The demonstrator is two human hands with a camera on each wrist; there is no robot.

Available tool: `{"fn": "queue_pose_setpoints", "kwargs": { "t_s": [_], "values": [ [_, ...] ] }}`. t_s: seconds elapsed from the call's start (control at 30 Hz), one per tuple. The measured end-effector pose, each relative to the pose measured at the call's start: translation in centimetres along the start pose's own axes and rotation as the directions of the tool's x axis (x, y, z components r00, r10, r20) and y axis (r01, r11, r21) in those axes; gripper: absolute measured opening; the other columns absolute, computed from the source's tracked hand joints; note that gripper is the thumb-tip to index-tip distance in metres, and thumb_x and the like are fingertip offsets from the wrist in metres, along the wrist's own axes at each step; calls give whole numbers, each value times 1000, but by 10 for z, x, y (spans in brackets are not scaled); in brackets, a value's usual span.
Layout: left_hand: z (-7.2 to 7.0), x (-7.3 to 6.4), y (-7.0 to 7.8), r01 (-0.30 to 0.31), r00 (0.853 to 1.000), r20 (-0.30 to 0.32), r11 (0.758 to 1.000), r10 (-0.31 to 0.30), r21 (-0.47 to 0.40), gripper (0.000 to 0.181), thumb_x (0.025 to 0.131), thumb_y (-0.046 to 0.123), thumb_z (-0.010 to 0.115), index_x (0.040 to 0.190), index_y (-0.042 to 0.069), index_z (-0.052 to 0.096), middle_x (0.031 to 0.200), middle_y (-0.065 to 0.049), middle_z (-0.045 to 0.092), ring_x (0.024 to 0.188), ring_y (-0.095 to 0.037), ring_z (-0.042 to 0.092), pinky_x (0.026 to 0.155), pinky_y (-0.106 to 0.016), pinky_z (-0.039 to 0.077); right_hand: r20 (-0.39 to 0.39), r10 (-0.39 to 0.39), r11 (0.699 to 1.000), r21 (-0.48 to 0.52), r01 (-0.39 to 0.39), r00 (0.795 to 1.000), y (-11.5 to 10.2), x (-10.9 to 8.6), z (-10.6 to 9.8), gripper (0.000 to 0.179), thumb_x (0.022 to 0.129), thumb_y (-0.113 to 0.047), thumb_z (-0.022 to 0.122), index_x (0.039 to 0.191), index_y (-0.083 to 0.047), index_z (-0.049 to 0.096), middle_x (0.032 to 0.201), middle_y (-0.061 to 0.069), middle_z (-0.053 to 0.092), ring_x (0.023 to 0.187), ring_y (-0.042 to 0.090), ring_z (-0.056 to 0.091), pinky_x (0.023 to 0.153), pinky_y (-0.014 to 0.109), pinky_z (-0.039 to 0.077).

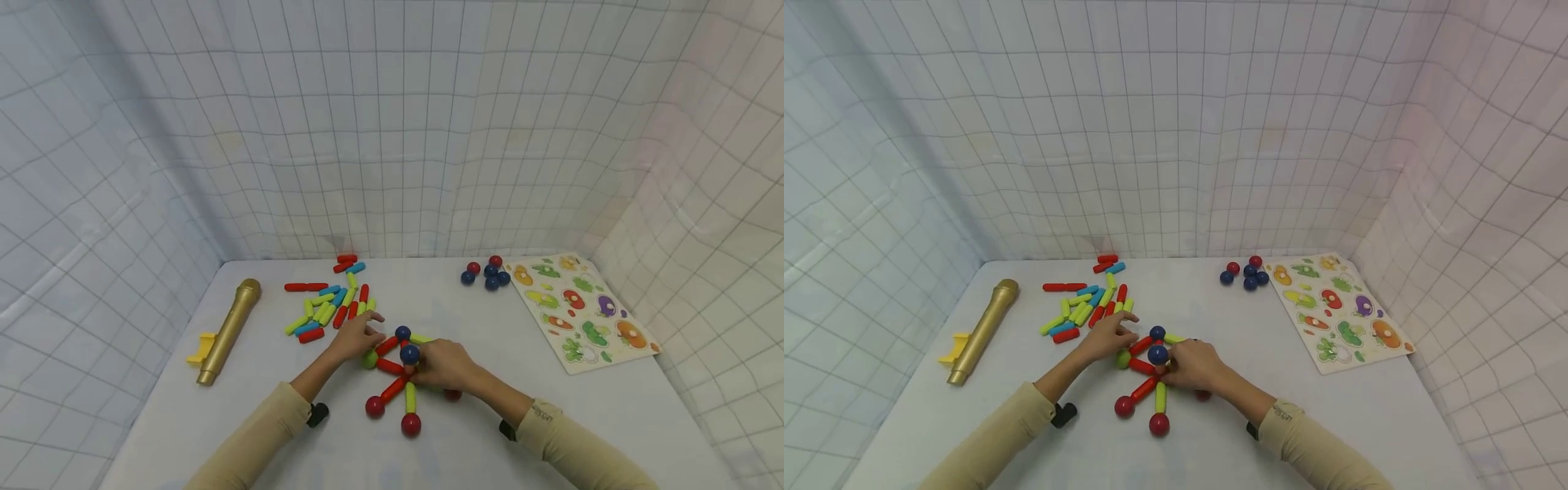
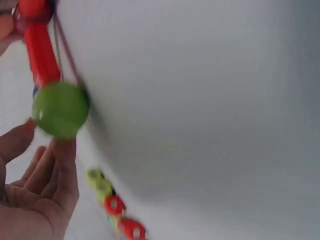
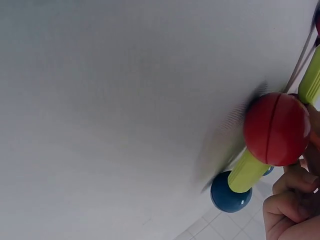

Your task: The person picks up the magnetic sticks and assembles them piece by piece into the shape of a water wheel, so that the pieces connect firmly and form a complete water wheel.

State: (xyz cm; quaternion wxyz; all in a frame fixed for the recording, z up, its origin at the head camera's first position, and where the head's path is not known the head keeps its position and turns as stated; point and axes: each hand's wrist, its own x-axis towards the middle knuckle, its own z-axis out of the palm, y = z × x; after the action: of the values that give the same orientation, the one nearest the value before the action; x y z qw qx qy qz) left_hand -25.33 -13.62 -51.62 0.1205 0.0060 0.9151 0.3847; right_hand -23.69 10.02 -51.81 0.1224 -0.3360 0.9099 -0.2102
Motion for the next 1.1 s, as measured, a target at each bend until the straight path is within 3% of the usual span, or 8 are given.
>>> {"fn": "queue_pose_setpoints", "kwargs": {
  "t_s": [0.1, 0.2, 0.3, 0.4, 0.63, 0.87, 0.97, 1.1],
  "values": [
    [-23, -6, -13, -6, 993, -119, 984, 27, 179, 21, 92, 12, 65, 112, 9, 64, 94, -7, 70, 79, -17, 61, 69, -32, 53, -17, 10, 1000, 21, -10, 1000, 0, -3, 4, 22, 78, -34, 80, 90, -18, 71, 65, -12, 56, 62, 5, 49, 55, 20, 41],
    [-49, -15, -33, 71, 981, -191, 915, 7, 398, 20, 88, 11, 69, 107, 5, 65, 95, -11, 66, 81, -23, 58, 72, -38, 53, -32, 3, 1000, 22, -3, 999, 1, -5, 7, 23, 76, -34, 81, 90, -18, 72, 65, -13, 57, 63, 4, 49, 56, 19, 41],
    [-66, -21, -50, 116, 986, -159, 859, -41, 499, 33, 82, 14, 76, 111, 3, 65, 98, -15, 63, 85, -26, 60, 74, -43, 54, -35, -5, 1000, 17, 6, 999, 2, -5, 5, 23, 76, -35, 82, 88, -19, 72, 65, -14, 56, 62, 3, 49, 55, 19, 41],
    [-68, -23, -60, 110, 992, -110, 844, -61, 525, 39, 80, 18, 79, 114, 4, 65, 97, -13, 61, 83, -24, 58, 73, -41, 53, -33, -11, 1000, 16, 12, 999, 2, -5, 3, 22, 75, -34, 82, 88, -18, 72, 65, -13, 57, 62, 4, 49, 54, 19, 41],
    [-56, -30, -57, 96, 991, -128, 859, -35, 504, 30, 83, 16, 76, 106, 3, 62, 82, -6, 61, 73, -19, 53, 66, -33, 49, -23, 2, 1000, 26, -1, 1000, 2, -5, 2, 19, 76, -34, 81, 88, -21, 73, 65, -14, 59, 63, 3, 50, 55, 19, 41],
    [-24, -54, -27, 53, 996, -72, 990, -44, 131, 26, 90, 19, 68, 112, 9, 60, 70, -2, 61, 61, -14, 55, 58, -25, 46, -11, 10, 1000, 24, -10, 1000, 2, -6, 2, 21, 76, -33, 82, 89, -18, 74, 64, -13, 58, 63, 5, 49, 55, 20, 41],
    [-12, -66, -16, 81, 997, -16, 996, -81, 22, 23, 87, 24, 72, 102, 11, 60, 71, -1, 64, 61, -14, 58, 58, -25, 47, -4, 19, 1000, 20, -19, 1000, 0, -6, 1, 21, 76, -33, 82, 89, -18, 74, 64, -12, 57, 63, 5, 49, 55, 20, 41],
    [-3, -73, -6, 134, 991, 30, 991, -134, 7, 26, 84, 27, 75, 99, 12, 60, 73, -1, 65, 62, -15, 57, 59, -25, 48, -2, 24, 999, 28, -24, 1000, -2, -6, -2, 21, 76, -32, 82, 89, -18, 74, 65, -11, 58, 63, 6, 50, 56, 21, 41]
  ]
}}
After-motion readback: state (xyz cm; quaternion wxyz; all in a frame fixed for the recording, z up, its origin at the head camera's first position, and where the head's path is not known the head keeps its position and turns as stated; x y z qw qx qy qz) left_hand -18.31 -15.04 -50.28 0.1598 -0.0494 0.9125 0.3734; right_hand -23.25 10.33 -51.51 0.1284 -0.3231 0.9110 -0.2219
